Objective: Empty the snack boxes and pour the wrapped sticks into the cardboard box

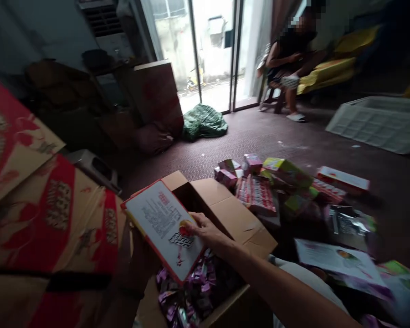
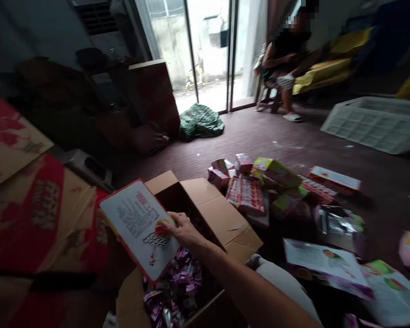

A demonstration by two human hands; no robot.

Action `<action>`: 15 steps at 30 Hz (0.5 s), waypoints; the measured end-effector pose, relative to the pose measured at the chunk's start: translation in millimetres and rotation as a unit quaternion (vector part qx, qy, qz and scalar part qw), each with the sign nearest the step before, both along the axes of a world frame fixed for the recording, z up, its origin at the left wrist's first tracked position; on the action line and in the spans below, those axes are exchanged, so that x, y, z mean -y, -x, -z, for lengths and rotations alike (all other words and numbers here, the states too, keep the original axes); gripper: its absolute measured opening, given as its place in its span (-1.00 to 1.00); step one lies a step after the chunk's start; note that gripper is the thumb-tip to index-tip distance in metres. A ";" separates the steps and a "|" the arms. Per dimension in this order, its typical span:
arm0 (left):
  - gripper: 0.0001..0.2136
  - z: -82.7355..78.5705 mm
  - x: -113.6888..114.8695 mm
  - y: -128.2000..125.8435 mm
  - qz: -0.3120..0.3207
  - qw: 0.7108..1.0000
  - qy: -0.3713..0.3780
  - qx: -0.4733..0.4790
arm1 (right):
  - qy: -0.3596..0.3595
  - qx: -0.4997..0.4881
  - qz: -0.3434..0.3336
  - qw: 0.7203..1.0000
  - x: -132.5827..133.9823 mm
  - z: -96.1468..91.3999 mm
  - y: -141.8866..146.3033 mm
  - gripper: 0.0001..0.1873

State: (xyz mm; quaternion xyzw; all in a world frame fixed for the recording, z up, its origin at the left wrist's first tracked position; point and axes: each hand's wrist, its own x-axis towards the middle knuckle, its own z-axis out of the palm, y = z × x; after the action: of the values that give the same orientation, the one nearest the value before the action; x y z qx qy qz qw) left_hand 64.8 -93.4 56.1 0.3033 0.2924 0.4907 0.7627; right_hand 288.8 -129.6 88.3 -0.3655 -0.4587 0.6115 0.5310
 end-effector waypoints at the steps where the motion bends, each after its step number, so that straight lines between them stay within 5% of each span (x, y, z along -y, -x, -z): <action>1: -0.30 0.5 -0.2 9.0 0.008 1.000 0.007 0.017 | 0.030 -0.017 -0.011 0.999 -6.1 6.2 9.6 -0.50; 5: -0.40 -0.5 -5.2 17.0 0.033 0.996 -0.005 0.085 | 0.104 -0.089 -0.055 0.989 -16.9 15.1 23.1 -0.55; 11: -0.09 -26.6 -5.4 -8.3 0.093 0.988 0.010 0.127 | 0.147 -0.182 -0.147 0.961 -15.7 6.2 33.6 -0.57; 15: -0.23 -27.1 -8.5 -7.1 0.061 0.992 0.028 0.107 | 0.172 -0.196 -0.160 0.952 -19.1 14.8 36.3 -0.51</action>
State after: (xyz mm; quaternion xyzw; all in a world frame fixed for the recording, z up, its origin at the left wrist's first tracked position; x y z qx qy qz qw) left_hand 71.9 -84.9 83.3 0.2451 0.2040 0.4649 0.8259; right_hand 252.6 -110.5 73.5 -0.2463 -0.2857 0.8177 0.4348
